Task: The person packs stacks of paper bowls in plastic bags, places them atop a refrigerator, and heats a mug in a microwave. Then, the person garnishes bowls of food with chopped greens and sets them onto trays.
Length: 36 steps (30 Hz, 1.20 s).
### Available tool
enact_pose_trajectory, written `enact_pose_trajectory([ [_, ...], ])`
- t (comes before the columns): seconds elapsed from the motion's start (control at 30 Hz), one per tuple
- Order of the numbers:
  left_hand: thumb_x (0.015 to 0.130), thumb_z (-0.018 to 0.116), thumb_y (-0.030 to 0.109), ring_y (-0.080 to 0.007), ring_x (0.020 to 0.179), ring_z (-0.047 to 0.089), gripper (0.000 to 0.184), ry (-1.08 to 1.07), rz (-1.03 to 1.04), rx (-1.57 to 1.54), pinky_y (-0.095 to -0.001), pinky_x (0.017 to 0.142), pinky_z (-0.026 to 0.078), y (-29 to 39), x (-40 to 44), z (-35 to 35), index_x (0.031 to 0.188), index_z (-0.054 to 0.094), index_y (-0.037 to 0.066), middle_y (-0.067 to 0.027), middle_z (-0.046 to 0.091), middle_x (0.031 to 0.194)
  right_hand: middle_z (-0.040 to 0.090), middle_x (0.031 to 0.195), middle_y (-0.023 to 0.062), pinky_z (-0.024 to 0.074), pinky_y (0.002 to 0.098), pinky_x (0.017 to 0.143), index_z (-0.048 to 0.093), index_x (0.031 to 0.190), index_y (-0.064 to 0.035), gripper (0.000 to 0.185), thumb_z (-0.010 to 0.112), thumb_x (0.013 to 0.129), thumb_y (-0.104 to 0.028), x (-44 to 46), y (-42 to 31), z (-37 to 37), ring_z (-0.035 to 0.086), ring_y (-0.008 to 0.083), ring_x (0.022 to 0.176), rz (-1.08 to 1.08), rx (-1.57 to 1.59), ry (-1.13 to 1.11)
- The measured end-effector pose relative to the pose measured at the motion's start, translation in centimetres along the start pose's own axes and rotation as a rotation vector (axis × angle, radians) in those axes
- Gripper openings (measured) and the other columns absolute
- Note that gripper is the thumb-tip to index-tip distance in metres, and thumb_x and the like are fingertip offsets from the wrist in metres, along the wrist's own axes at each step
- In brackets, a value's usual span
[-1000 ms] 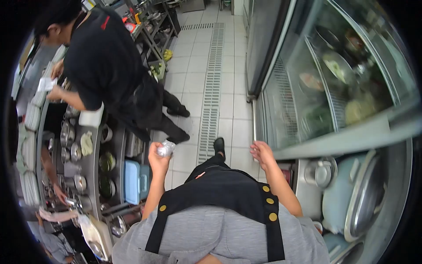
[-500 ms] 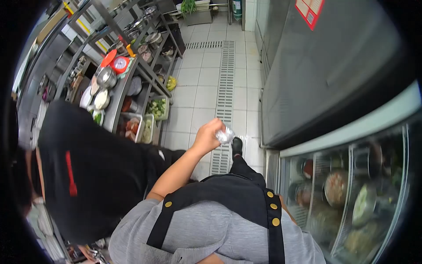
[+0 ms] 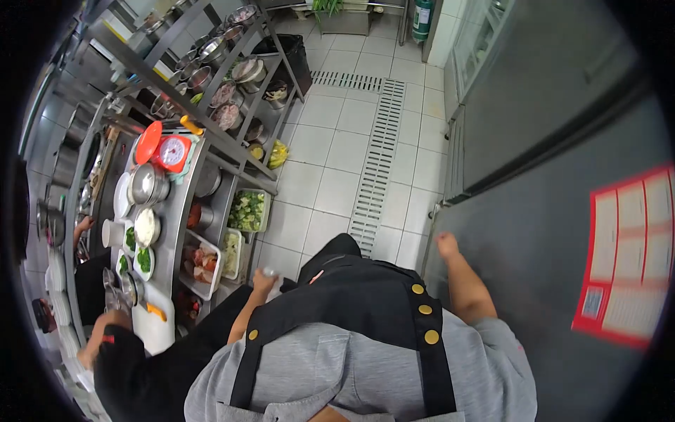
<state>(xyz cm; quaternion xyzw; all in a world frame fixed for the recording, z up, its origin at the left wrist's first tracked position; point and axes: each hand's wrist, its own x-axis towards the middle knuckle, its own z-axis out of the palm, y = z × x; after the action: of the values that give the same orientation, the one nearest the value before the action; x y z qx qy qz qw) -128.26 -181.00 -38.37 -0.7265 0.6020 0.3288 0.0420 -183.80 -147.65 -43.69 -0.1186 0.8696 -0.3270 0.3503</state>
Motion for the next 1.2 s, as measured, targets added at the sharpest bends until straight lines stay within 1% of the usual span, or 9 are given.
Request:
enact_pose_trajectory([
  [0.17,0.067,0.079,0.035,-0.0379,0.119,0.056,0.078,-0.132,-0.022,0.003,-0.0457,0.1,0.045,-6.7,8.8,7.9,0.128,0.049,-0.004,-0.0266,0.058,0.125,0.06,0.086,0.0052,0.0468,0.0294,0.06,0.057,0.108,0.0003,0.024,0.064,0.091,-0.015,18.1,-11.8,1.4,0.055,0.0136,0.069,-0.192,-0.015,0.016],
  [0.37,0.071,0.078,0.045,-0.0374,0.121,0.055,0.081,-0.1,-0.048,0.199,-0.0443,0.102,0.044,8.3,22.0,8.8,0.131,0.051,-0.003,-0.0244,0.057,0.129,0.065,0.089,0.0118,0.0497,0.0314,0.069,0.062,0.104,0.0019,0.032,0.063,0.09,-0.026,21.4,-23.4,3.4,0.061,0.0176,0.073,0.035,0.103,-0.287],
  [0.4,0.067,0.08,0.034,-0.0386,0.12,0.055,0.078,-0.072,0.071,-0.385,-0.0444,0.102,0.044,12.2,27.9,7.7,0.13,0.052,-0.003,-0.0252,0.057,0.129,0.066,0.092,0.0131,0.0502,0.0351,0.073,0.062,0.105,0.003,0.037,0.061,0.091,-0.031,24.2,-21.6,3.1,0.063,0.0211,0.08,-0.35,-0.263,-0.509],
  [0.43,0.064,0.08,0.026,-0.0402,0.119,0.056,0.079,-0.073,0.147,0.053,-0.0439,0.102,0.045,23.5,25.9,0.5,0.131,0.051,-0.003,-0.0257,0.057,0.129,0.068,0.098,0.0169,0.0498,0.0391,0.081,0.062,0.109,0.0043,0.044,0.061,0.091,-0.036,22.3,-25.9,2.5,0.064,0.0282,0.091,-0.056,-0.358,-0.408],
  [0.5,0.066,0.079,0.022,-0.0411,0.12,0.051,0.071,0.042,0.357,0.037,-0.0419,0.105,0.042,35.3,30.9,-3.2,0.129,0.051,0.002,-0.0242,0.055,0.126,0.067,0.108,0.0212,0.0471,0.0403,0.088,0.061,0.115,0.0022,0.049,0.061,0.09,-0.039,29.5,-15.6,4.8,0.063,0.0337,0.102,-0.091,-0.307,-0.476],
  [0.57,0.067,0.079,0.016,-0.0397,0.119,0.05,0.07,0.042,0.458,-0.063,-0.0425,0.104,0.041,45.9,36.9,-5.4,0.129,0.049,0.007,-0.0211,0.054,0.124,0.068,0.107,0.0201,0.0494,0.0396,0.085,0.062,0.115,0.0014,0.047,0.062,0.089,-0.038,28.5,-22.2,2.5,0.064,0.031,0.102,0.112,-0.487,-0.331],
  [0.73,0.069,0.079,0.013,-0.0378,0.117,0.051,0.066,-0.015,0.688,-0.17,-0.0415,0.102,0.042,70.6,42.9,-8.0,0.128,0.051,0.01,-0.0184,0.056,0.119,0.069,0.09,0.0131,0.0533,0.0395,0.069,0.062,0.112,0.0002,0.041,0.067,0.086,-0.031,39.5,-20.4,1.0,0.066,0.024,0.073,0.255,-0.223,-0.221],
  [1.03,0.067,0.075,0.006,-0.0362,0.117,0.052,0.056,0.149,1.479,-0.14,-0.0417,0.1,0.043,96.9,41.0,-8.1,0.12,0.063,0.018,-0.0132,0.052,0.123,0.067,0.086,0.0091,0.0521,0.0365,0.062,0.062,0.113,-0.0007,0.04,0.068,0.085,-0.029,58.3,-37.8,-5.4,0.064,0.0196,0.068,0.32,0.095,-0.115],
  [1.2,0.07,0.074,0.007,-0.0398,0.122,0.045,0.063,0.716,1.082,-0.293,-0.044,0.101,0.042,103.1,51.8,-14.9,0.129,0.057,0.02,-0.0186,0.042,0.135,0.065,0.093,0.0055,0.044,0.0272,0.053,0.059,0.116,-0.0014,0.034,0.064,0.092,-0.024,66.4,-53.5,-9.1,0.062,0.0147,0.07,0.151,0.352,-0.003],
])
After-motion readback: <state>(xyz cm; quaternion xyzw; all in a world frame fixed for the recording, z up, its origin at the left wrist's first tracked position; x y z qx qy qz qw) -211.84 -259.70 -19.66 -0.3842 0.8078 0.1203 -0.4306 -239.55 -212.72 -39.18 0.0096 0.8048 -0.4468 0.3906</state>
